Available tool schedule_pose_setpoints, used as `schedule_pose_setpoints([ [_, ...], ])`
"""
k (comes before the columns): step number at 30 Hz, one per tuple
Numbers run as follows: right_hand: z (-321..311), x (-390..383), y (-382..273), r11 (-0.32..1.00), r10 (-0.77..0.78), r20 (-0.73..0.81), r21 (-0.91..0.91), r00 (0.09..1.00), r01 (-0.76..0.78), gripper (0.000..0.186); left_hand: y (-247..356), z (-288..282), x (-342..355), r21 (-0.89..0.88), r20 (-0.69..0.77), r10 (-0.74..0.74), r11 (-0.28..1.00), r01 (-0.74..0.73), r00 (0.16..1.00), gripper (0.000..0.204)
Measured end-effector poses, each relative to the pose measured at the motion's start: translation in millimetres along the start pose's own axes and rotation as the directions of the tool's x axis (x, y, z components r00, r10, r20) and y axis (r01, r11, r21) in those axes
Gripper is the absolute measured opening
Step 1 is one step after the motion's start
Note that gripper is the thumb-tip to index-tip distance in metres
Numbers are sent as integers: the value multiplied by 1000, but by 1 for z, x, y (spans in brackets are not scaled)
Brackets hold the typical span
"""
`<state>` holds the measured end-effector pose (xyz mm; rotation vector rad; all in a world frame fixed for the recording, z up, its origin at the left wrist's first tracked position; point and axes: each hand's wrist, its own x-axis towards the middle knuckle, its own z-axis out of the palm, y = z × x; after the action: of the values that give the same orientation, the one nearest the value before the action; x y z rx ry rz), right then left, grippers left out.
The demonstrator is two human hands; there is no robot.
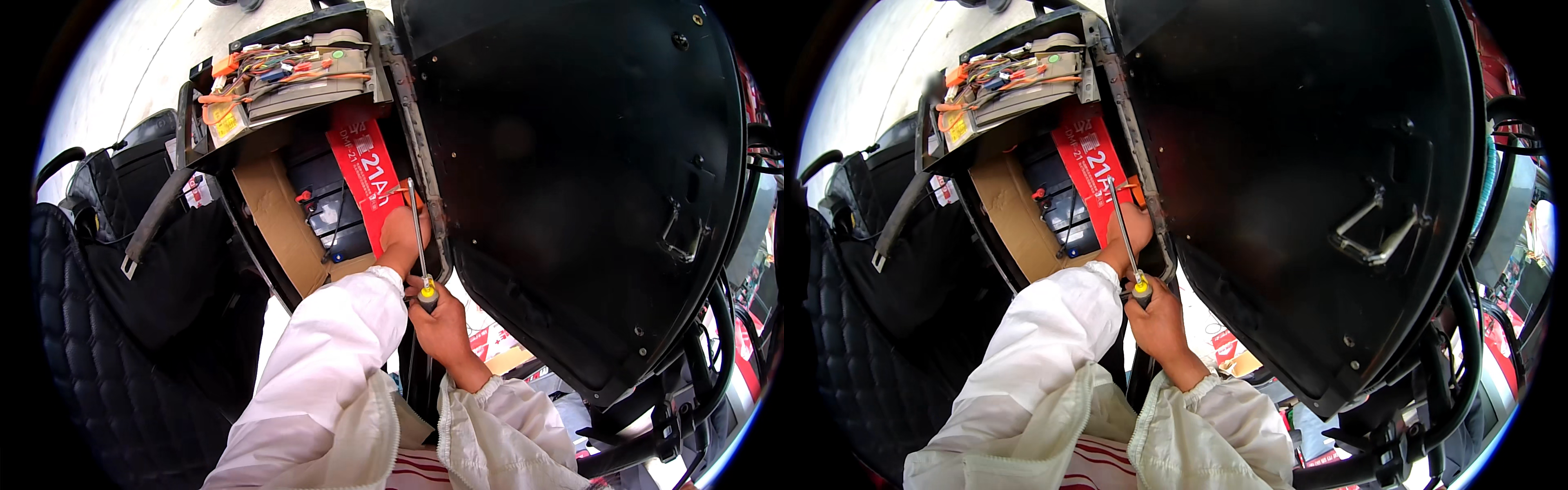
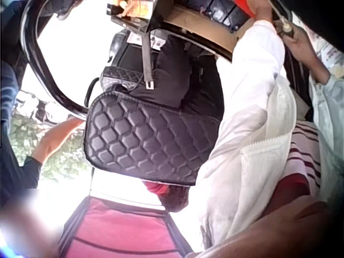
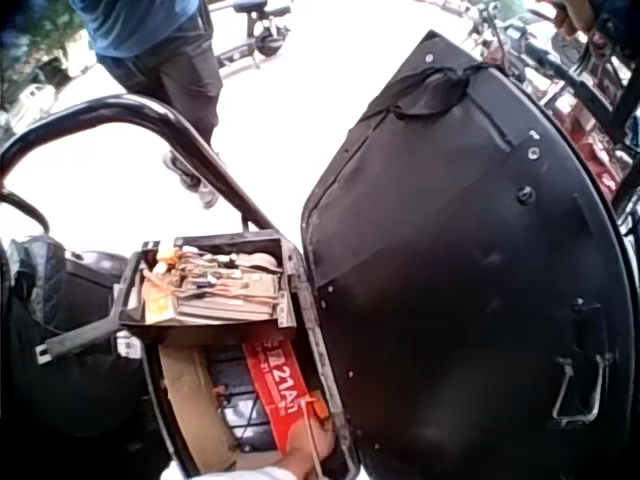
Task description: The person works on the battery compartment of an electric vehicle, using a screwdriver to adjust connections and a multimeter to test the battery terminals. They also handle cardboard pieces and a red battery box within the compartment.
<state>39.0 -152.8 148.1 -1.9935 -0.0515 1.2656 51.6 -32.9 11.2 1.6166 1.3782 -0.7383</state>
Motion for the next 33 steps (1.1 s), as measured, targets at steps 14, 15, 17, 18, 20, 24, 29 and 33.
schedule_pose_setpoints([
  [14,-3,22,0,949,-179,-123,-285,976,138,40,1,-43,44,166,258,126,971,-172,958,46],
  [15,2,30,1,932,-220,-135,-323,966,167,41,7,-59,40,114,333,127,978,-173,934,45],
  [17,11,36,1,929,-179,-111,-345,978,131,46,-11,-58,54,-193,416,196,973,-124,888,38],
  [18,16,37,-3,916,-209,-79,-366,975,167,46,-11,-67,55,-205,482,150,977,-55,863,36],
  [20,23,38,-5,884,-262,-16,-405,965,233,47,-4,-89,53,-216,612,67,973,84,788,31],
  [24,25,67,1,896,-277,74,-342,958,285,56,-6,-98,54,-272,675,69,949,161,735,37],
  [29,33,74,16,889,-266,96,-360,959,283,63,-16,-101,30,-381,509,64,911,158,858,47],
  [33,19,73,4,931,-215,169,-262,962,254,59,-84,-93,16,-379,340,76,923,63,937,40],
])
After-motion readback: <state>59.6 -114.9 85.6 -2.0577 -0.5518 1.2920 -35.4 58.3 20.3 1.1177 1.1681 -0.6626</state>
